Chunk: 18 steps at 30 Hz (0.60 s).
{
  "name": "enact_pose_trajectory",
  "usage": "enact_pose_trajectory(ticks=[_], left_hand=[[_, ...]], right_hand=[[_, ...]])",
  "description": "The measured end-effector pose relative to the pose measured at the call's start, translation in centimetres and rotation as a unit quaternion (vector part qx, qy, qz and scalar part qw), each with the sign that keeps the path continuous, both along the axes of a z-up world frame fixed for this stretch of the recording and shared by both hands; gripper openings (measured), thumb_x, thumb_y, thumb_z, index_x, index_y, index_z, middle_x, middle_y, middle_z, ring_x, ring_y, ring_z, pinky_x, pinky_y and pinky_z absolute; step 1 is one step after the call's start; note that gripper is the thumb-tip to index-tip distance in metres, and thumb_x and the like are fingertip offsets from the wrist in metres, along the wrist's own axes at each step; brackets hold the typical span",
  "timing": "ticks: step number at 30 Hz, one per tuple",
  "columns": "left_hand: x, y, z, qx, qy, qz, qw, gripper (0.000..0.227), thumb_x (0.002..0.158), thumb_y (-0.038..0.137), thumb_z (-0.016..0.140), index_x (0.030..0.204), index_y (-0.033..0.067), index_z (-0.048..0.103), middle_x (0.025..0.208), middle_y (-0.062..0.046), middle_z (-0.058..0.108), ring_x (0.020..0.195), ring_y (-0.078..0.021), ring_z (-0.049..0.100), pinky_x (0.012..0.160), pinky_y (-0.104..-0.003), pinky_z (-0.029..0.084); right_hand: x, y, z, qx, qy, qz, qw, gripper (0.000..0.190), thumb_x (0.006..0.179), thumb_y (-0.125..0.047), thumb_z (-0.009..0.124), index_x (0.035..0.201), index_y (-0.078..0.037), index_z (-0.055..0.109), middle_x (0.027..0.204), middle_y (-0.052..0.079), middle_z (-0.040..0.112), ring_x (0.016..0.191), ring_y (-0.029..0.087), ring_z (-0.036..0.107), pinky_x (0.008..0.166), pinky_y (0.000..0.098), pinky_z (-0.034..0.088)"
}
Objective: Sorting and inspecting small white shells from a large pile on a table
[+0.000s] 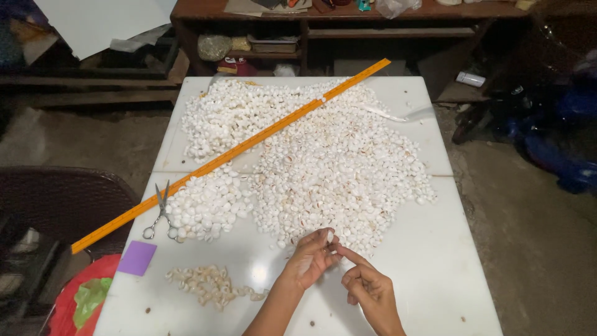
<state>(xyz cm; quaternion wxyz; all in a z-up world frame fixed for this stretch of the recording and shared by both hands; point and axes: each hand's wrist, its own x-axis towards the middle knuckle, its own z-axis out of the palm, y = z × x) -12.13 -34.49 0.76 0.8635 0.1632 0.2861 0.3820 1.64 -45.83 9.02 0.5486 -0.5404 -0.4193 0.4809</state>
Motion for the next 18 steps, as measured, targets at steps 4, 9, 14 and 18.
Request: enact_pose_trajectory(ticks=[4,9,14,18], left_hand=[[-0.1,0.7,-0.4,-0.023,-0.005,0.015,1.000,0.014,0.094,0.020,0.074,0.102,0.0092,0.068,0.096,-0.010,0.068,0.090,-0.0224,0.066,0.079,-0.038,0.060],[0.0,1.1,-0.4,-0.048,0.000,0.028,0.998,0.024,0.094,0.020,0.073,0.111,0.0055,0.067,0.094,-0.010,0.066,0.089,-0.0229,0.066,0.084,-0.040,0.061],[-0.2,1.2,0.1,-0.033,-0.006,0.027,0.999,0.018,0.094,0.018,0.073,0.107,0.0076,0.067,0.094,-0.009,0.068,0.089,-0.0232,0.070,0.091,-0.043,0.060],[-0.6,-0.5,4.2,0.080,0.089,-0.014,0.993,0.051,0.088,0.019,0.076,0.134,-0.0005,0.068,0.087,-0.011,0.070,0.076,-0.0178,0.063,0.077,-0.036,0.058]], right_hand=[[0.2,-0.6,-0.1,0.003,0.011,0.009,1.000,0.018,0.084,-0.002,0.064,0.067,-0.002,0.069,0.146,0.015,0.067,0.042,0.013,0.054,0.045,0.0264,0.050],[0.6,-1.1,-0.7,-0.009,0.006,0.015,1.000,0.019,0.083,-0.001,0.060,0.067,-0.003,0.070,0.147,0.014,0.067,0.042,0.013,0.055,0.044,0.0273,0.050],[1.6,-1.5,-4.0,-0.125,0.027,-0.011,0.992,0.019,0.092,-0.016,0.067,0.084,0.000,0.073,0.056,0.018,0.073,0.046,0.019,0.059,0.044,0.0305,0.045],[1.6,0.0,-1.3,-0.031,0.050,-0.093,0.994,0.015,0.090,-0.009,0.067,0.087,0.005,0.071,0.046,0.023,0.067,0.033,0.020,0.049,0.034,0.0283,0.037]])
